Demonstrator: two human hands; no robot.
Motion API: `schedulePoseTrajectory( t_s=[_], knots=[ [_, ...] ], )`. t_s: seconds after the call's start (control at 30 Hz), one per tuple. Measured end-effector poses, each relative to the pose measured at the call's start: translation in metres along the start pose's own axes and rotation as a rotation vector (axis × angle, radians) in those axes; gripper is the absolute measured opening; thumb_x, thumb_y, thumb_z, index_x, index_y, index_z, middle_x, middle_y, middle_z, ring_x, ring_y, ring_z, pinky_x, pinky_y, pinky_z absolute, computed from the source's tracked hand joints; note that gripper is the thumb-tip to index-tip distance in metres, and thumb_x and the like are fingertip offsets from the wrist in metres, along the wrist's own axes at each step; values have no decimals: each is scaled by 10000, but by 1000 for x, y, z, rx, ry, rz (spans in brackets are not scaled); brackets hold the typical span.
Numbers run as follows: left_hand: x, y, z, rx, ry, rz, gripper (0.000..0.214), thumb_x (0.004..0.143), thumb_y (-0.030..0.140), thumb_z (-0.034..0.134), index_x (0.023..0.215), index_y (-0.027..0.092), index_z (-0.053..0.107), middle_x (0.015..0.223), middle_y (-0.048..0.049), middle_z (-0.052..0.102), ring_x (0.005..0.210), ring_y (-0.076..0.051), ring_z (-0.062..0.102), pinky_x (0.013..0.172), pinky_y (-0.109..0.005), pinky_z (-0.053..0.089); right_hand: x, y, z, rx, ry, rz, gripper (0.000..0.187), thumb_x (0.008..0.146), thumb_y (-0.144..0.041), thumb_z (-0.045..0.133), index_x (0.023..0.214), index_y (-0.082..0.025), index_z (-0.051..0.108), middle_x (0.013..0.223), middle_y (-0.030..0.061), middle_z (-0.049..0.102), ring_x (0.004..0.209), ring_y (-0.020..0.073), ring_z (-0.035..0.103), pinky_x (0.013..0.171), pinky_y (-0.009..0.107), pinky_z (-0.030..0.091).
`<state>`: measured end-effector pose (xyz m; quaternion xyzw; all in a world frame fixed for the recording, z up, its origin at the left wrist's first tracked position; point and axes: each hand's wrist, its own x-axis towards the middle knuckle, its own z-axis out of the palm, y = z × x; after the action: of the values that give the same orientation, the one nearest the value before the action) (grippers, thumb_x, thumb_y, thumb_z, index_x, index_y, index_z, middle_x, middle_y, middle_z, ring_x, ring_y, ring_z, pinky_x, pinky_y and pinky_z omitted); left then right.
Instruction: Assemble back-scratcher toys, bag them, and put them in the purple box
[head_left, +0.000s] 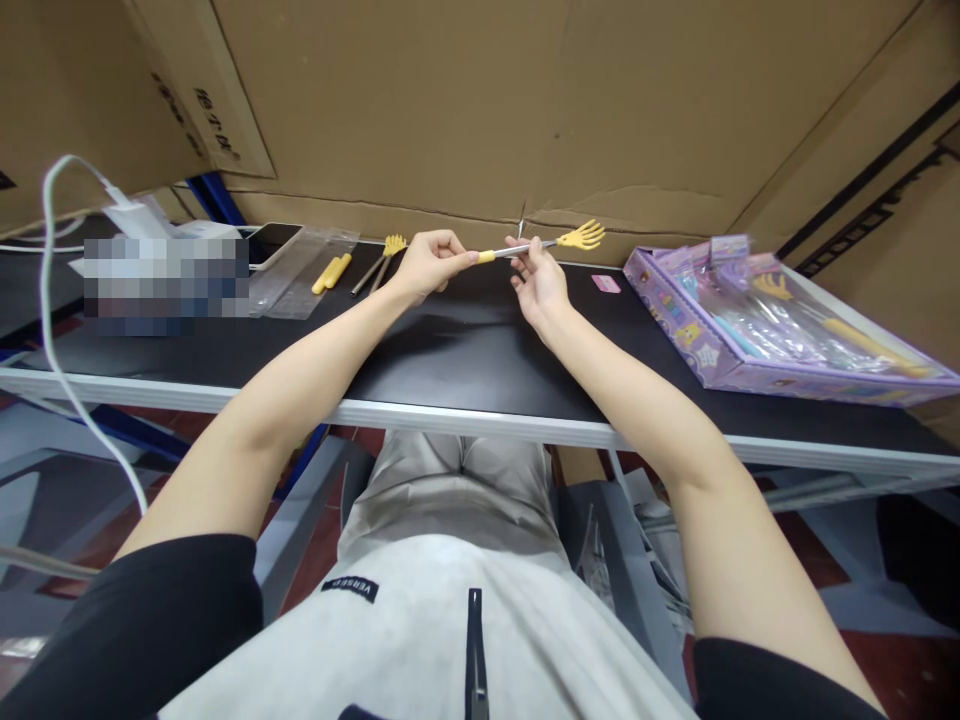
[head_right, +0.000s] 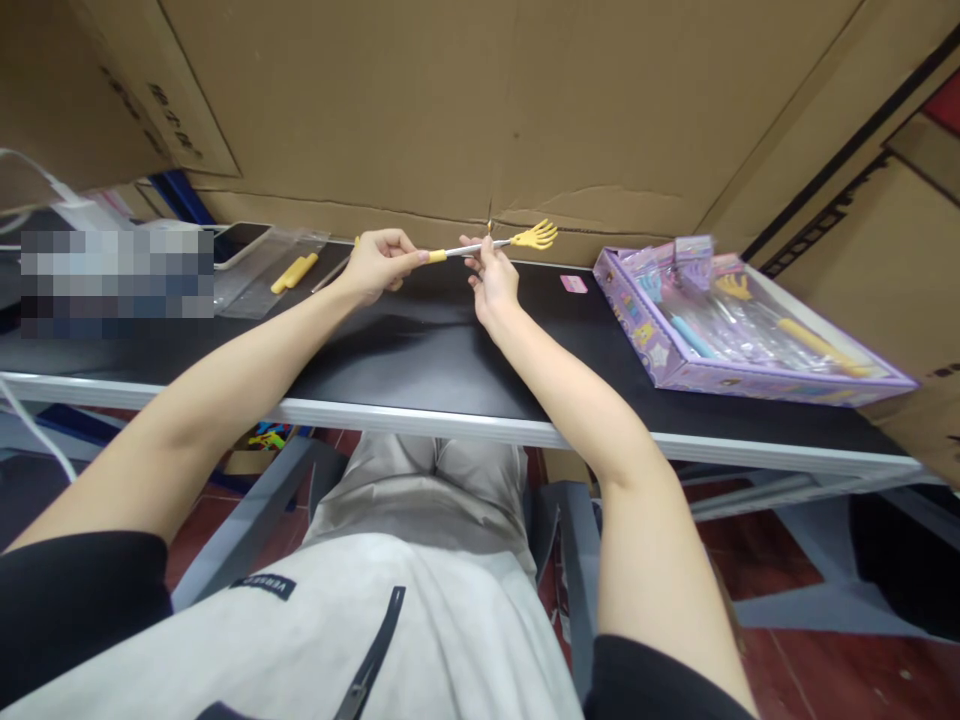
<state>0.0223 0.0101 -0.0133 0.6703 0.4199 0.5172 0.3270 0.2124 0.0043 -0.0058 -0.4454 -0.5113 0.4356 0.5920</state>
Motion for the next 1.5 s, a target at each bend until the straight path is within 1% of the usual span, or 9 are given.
schedulePoseTrajectory(
  t_s=[0.2,0.47,0.63,0.83,1.0,1.13,1.33,1.43,1.5],
  knots=[
    [1,-1,10,-101,17,-20,446,793,341,902,671,210,494,479,87,398,399,-47,280,422,-199,215,-4,6,6,150,12,68,484,1061,-690,500,1052,-222,624,1467,86,707,1341,218,649,1009,401,535],
    [1,2,20,-106,38,-45,443,825,316,867,678,212,462,475,91,417,393,-43,275,422,-183,214,1,13,8,28,-37,-30,658,1055,-794,327,1080,-217,642,1453,118,700,1430,295,608,1025,495,524],
    [2,1,21,-26,38,-49,413,864,334,824,685,213,472,483,88,400,405,-54,279,442,-199,235,0,13,8,-80,-89,-71,712,1038,-833,306,1138,-220,653,1472,134,687,1475,320,574,1044,541,514],
    [3,5,0,221,3,70,356,914,438,786,743,202,581,519,53,442,503,-114,422,541,-247,362,0,10,14,-1,-77,16,654,1110,-724,201,1142,-214,609,1479,127,694,1406,187,640,1084,418,519],
    [5,2,-13,536,-41,299,360,956,501,709,797,182,659,631,0,597,648,-152,548,686,-282,421,8,8,13,-110,-75,-53,666,1034,-812,385,1117,-221,680,1284,103,783,1301,227,703,1047,431,548],
    [4,-5,-11,720,-131,367,382,1009,501,583,873,169,715,746,-53,709,719,-188,629,752,-302,444,13,9,7,-158,-52,-81,660,983,-827,503,1032,-200,704,1132,105,802,1202,231,738,998,393,574],
    [-7,10,5,1010,-162,304,336,982,387,551,949,140,776,869,-141,759,910,-308,725,881,-388,505,21,13,1,-274,-92,-78,606,993,-782,558,1031,-196,711,1067,101,796,1110,220,748,938,372,599],
    [-7,15,11,1056,-98,171,330,974,349,550,995,126,792,932,-165,766,991,-333,725,942,-422,518,24,14,-2,-443,-115,-106,556,1078,-683,475,1116,-184,719,1168,123,785,1169,228,733,1006,396,584],
    [-5,11,10,1053,-51,58,317,959,323,561,1011,119,798,941,-169,764,1034,-345,720,970,-433,521,23,13,-6,-654,-136,-154,487,1124,-560,444,1201,-163,715,1270,153,764,1244,249,708,1094,435,547]
  ],
)
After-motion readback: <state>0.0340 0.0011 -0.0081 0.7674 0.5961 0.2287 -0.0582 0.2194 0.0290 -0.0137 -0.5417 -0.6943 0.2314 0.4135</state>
